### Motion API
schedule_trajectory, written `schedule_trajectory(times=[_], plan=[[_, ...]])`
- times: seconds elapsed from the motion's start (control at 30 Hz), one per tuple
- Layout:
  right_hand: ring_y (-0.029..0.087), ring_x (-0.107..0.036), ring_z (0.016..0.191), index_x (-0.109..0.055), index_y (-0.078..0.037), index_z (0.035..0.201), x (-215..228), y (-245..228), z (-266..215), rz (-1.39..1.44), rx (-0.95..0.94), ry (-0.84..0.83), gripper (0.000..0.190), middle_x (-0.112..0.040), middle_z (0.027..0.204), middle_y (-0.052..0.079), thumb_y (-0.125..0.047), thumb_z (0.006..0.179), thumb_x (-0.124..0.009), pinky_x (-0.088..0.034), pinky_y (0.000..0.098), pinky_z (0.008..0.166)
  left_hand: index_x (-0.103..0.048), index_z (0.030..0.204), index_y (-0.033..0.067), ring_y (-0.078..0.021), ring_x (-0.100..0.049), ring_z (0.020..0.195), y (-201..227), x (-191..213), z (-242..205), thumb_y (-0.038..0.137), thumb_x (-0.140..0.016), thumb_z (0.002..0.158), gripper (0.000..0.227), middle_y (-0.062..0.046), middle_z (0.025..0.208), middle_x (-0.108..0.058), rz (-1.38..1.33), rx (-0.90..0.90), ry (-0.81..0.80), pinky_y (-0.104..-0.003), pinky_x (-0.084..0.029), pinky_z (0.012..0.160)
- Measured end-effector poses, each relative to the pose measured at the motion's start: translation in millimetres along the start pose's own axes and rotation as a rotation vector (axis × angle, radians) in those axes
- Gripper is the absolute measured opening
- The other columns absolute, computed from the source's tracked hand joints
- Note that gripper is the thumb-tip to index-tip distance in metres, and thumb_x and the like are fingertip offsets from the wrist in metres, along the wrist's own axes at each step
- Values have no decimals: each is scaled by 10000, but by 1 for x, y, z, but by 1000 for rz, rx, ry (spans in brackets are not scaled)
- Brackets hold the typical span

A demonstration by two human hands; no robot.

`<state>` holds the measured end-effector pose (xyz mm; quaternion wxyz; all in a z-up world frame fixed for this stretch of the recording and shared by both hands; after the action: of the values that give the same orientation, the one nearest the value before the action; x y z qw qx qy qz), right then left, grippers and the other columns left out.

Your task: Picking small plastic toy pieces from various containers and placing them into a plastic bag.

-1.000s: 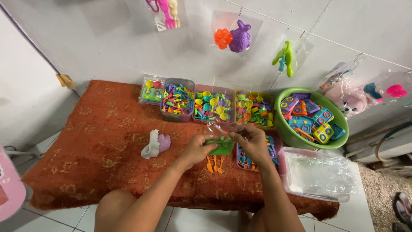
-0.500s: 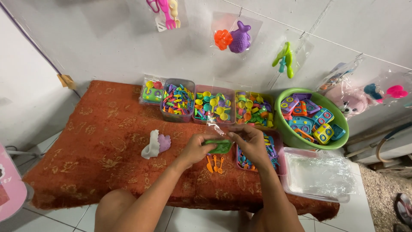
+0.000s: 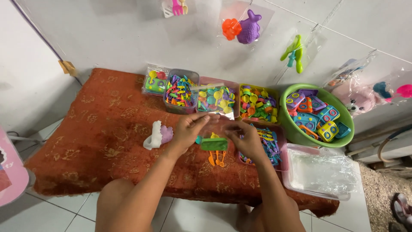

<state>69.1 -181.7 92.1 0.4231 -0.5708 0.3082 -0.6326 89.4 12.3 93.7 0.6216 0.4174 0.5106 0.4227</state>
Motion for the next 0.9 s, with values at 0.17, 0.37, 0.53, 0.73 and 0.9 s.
schedule_trajectory(times=[0.17,0.37,0.53,0.73,0.9], plan=[[356,-747,974,-763,-27,1104,-26,27,9,-253,47,-80,238,-763,1000,194,-106,880,-768,-609,444,835,-773,1125,68,-167,-711,987,6,17,3,155,-694,929,228,-141,1052,-780,19,-15,55,-300,-614,843],[366,-708,956,-740,-55,1015,-85,53,19,-613,284,-215,186,-733,962,172,-160,863,-716,-585,486,825,-762,1105,34,-222,-735,981,1,32,5,107,-666,938,206,-178,1050,-768,3,-16,116,-332,-630,822],[253,-679,936,-738,-157,919,-120,107,32,-878,433,-184,138,-710,895,43,-214,876,-619,-566,371,774,-781,1066,39,-223,-723,985,12,38,0,120,-696,913,192,-170,1020,-774,62,-76,167,-352,-620,811],[349,-684,861,-729,-91,864,-124,94,25,-864,501,-201,159,-694,855,117,-150,871,-582,-560,453,745,-778,1061,16,-210,-712,962,14,42,0,131,-715,892,214,-180,1005,-771,75,-70,174,-370,-617,801],[340,-734,888,-763,-137,957,-96,87,32,-561,145,-301,155,-719,866,99,-131,828,-678,-584,454,795,-727,1129,-36,-171,-697,907,1,47,2,97,-673,934,243,-201,1037,-749,-113,40,216,-338,-643,732]])
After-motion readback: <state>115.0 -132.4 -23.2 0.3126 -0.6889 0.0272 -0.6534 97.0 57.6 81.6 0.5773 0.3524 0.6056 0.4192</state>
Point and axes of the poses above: each hand's wrist, its own z-axis towards the middle knuckle, its own x-axis out of the back of the hand, y = z × x, the point moved 8 cm from there along z, towards the middle knuckle
